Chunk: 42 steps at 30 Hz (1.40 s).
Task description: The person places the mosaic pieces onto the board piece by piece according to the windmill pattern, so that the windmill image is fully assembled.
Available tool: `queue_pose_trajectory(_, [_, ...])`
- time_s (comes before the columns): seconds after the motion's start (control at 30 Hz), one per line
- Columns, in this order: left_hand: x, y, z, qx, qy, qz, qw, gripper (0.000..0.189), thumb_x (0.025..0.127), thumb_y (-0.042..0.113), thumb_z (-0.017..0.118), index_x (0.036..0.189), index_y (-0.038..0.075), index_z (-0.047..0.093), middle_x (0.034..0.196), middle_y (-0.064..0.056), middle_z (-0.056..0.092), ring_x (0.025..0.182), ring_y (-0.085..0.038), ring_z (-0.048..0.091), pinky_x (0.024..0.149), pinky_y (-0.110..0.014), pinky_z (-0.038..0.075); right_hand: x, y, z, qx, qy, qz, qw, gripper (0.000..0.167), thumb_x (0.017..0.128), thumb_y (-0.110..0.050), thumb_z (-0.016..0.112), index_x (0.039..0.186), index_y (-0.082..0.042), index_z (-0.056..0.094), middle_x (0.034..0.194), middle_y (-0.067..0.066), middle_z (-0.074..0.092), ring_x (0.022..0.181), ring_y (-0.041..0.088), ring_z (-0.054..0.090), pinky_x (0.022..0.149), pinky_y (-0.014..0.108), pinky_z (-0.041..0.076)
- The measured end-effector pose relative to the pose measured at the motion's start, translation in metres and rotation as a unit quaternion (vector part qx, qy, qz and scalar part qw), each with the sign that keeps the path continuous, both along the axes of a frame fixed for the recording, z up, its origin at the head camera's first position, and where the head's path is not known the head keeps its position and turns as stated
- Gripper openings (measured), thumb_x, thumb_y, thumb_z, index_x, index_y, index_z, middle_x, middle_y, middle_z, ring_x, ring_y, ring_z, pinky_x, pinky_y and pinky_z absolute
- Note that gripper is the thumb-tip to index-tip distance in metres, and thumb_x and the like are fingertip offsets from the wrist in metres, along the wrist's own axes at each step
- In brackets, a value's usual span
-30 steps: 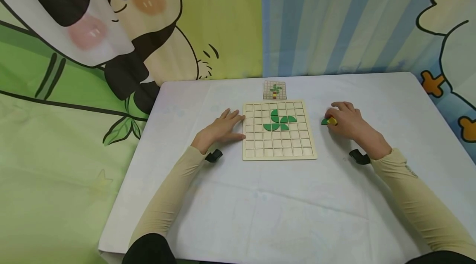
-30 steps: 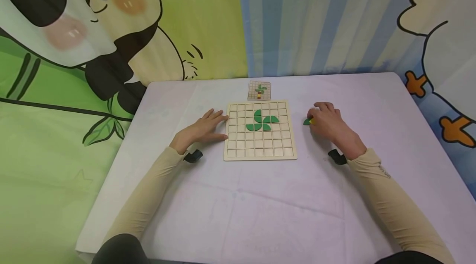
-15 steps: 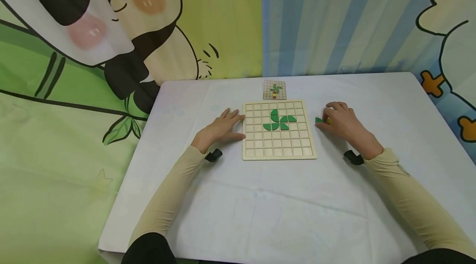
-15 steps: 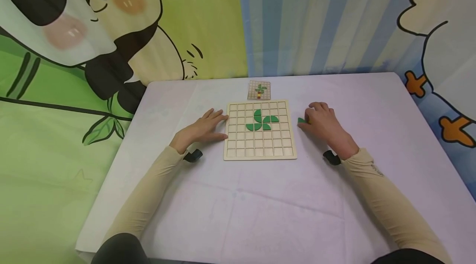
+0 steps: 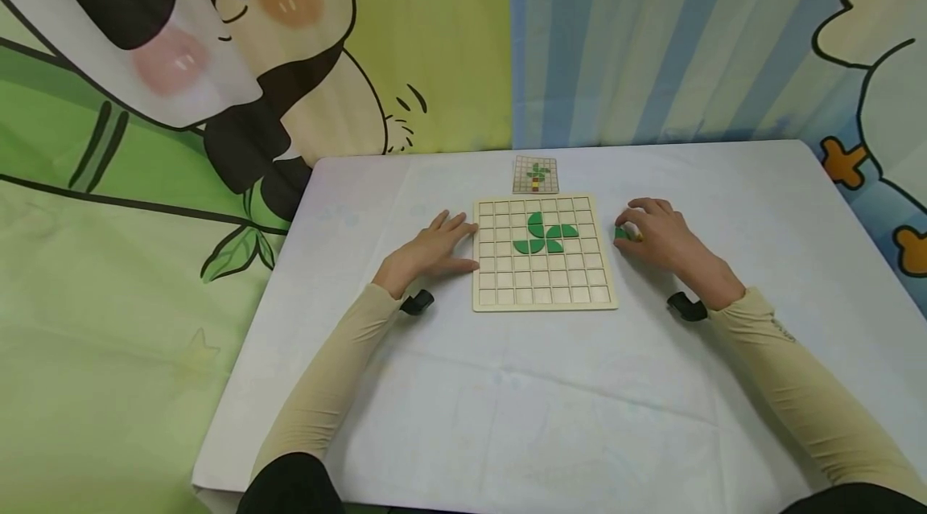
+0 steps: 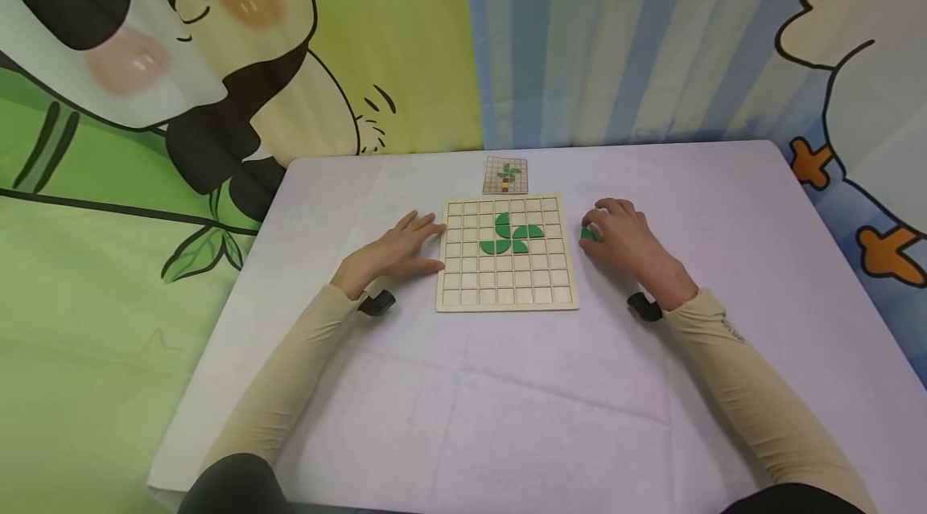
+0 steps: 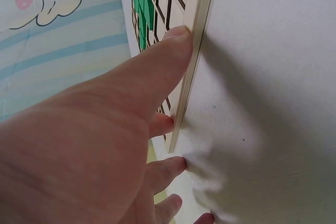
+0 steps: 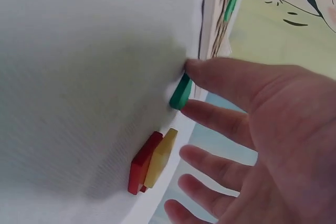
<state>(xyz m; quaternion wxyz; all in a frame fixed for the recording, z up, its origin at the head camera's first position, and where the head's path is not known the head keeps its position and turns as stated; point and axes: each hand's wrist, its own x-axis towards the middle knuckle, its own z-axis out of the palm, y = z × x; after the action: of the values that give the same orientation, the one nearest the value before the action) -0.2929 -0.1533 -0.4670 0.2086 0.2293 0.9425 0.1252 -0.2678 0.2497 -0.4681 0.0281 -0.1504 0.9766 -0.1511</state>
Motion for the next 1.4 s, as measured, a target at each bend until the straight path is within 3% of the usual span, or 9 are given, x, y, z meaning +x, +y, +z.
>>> queue_pose_trajectory(0.3, [0.000,0.000,-0.001,-0.001,-0.003,0.002,1.0000,0.080,0.094,0.057,0.061,0.160,0.025,0.028,0.171,-0.007,0.010,0.158,-0.033,-0.006,0.125,-0.059,0.014,-0.001,0.010,0.011,0.024,-0.061,0.043,0.9969,0.038,0.092,-0.013,0.064,0.130,-0.007,0.062,0.151,0.031,0.037,0.139,0.057,0.025,0.103,0.076,0.030])
queue_pose_trajectory(0.47, [0.000,0.000,0.000,0.000,-0.002,0.002,1.0000,0.080,0.095,0.057,0.061,0.160,0.024,0.028,0.171,-0.008,0.010,0.158,-0.034,-0.005,0.125,-0.060,0.014,-0.003,0.014,0.013,0.023,-0.056,0.064,0.9961,0.037,0.092,-0.009,0.064,0.129,-0.007,0.063,0.148,0.031,0.041,0.137,0.058,0.029,0.103,0.076,0.031])
queue_pose_trajectory(0.6, [-0.001,0.000,0.000,-0.004,0.000,0.001,1.0000,0.080,0.095,0.057,0.060,0.160,0.024,0.027,0.171,-0.008,0.010,0.158,-0.034,-0.005,0.125,-0.060,0.014,-0.005,0.015,0.009,0.010,-0.047,0.062,0.9969,0.026,0.092,-0.011,0.070,0.117,-0.006,0.068,0.144,0.030,0.046,0.135,0.056,0.032,0.105,0.074,0.031])
queue_pose_trajectory(0.73, [-0.002,0.000,-0.001,-0.005,0.001,0.000,1.0000,0.080,0.095,0.057,0.060,0.160,0.024,0.027,0.171,-0.008,0.010,0.158,-0.034,-0.005,0.125,-0.060,0.015,-0.005,0.013,0.005,-0.006,-0.040,0.055,0.9977,0.010,0.091,-0.015,0.074,0.093,-0.007,0.069,0.138,0.030,0.052,0.133,0.053,0.035,0.109,0.070,0.031])
queue_pose_trajectory(0.93, [-0.002,0.000,-0.002,-0.001,-0.002,0.000,1.0000,0.080,0.095,0.058,0.060,0.160,0.024,0.027,0.171,-0.007,0.009,0.158,-0.033,-0.006,0.124,-0.061,0.015,0.000,0.006,0.009,-0.032,-0.026,0.086,0.9955,0.015,0.091,-0.017,0.075,0.081,-0.010,0.068,0.135,0.033,0.054,0.131,0.053,0.040,0.110,0.067,0.031])
queue_pose_trajectory(1.03, [-0.001,0.000,-0.003,-0.001,-0.001,0.000,1.0000,0.081,0.095,0.058,0.060,0.160,0.024,0.027,0.171,-0.007,0.009,0.158,-0.033,-0.006,0.125,-0.060,0.014,0.002,0.005,0.011,-0.043,-0.020,0.099,0.9939,0.011,0.092,-0.015,0.073,0.084,-0.009,0.068,0.135,0.033,0.054,0.129,0.053,0.042,0.108,0.067,0.032])
queue_pose_trajectory(1.1, [-0.001,0.000,-0.002,0.000,-0.001,0.000,1.0000,0.081,0.095,0.058,0.061,0.160,0.024,0.027,0.171,-0.007,0.009,0.158,-0.033,-0.006,0.125,-0.060,0.014,0.002,0.006,0.012,-0.043,-0.017,0.101,0.9938,0.009,0.092,-0.014,0.072,0.095,-0.006,0.069,0.137,0.033,0.052,0.130,0.053,0.040,0.108,0.068,0.032])
queue_pose_trajectory(1.23, [-0.001,0.000,-0.002,0.000,-0.002,0.001,1.0000,0.081,0.095,0.058,0.061,0.160,0.024,0.027,0.171,-0.007,0.009,0.158,-0.033,-0.006,0.125,-0.059,0.014,0.003,0.008,0.011,-0.035,-0.025,0.100,0.9940,0.028,0.093,-0.012,0.071,0.119,-0.004,0.067,0.143,0.031,0.046,0.135,0.053,0.035,0.108,0.069,0.030])
queue_pose_trajectory(1.4, [-0.001,0.000,-0.003,-0.002,-0.001,0.001,1.0000,0.081,0.095,0.058,0.060,0.160,0.025,0.026,0.171,-0.007,0.009,0.158,-0.033,-0.006,0.125,-0.059,0.014,0.003,0.010,0.007,-0.036,-0.029,0.098,0.9941,0.026,0.092,-0.012,0.072,0.117,-0.006,0.069,0.144,0.030,0.047,0.136,0.053,0.033,0.108,0.070,0.029])
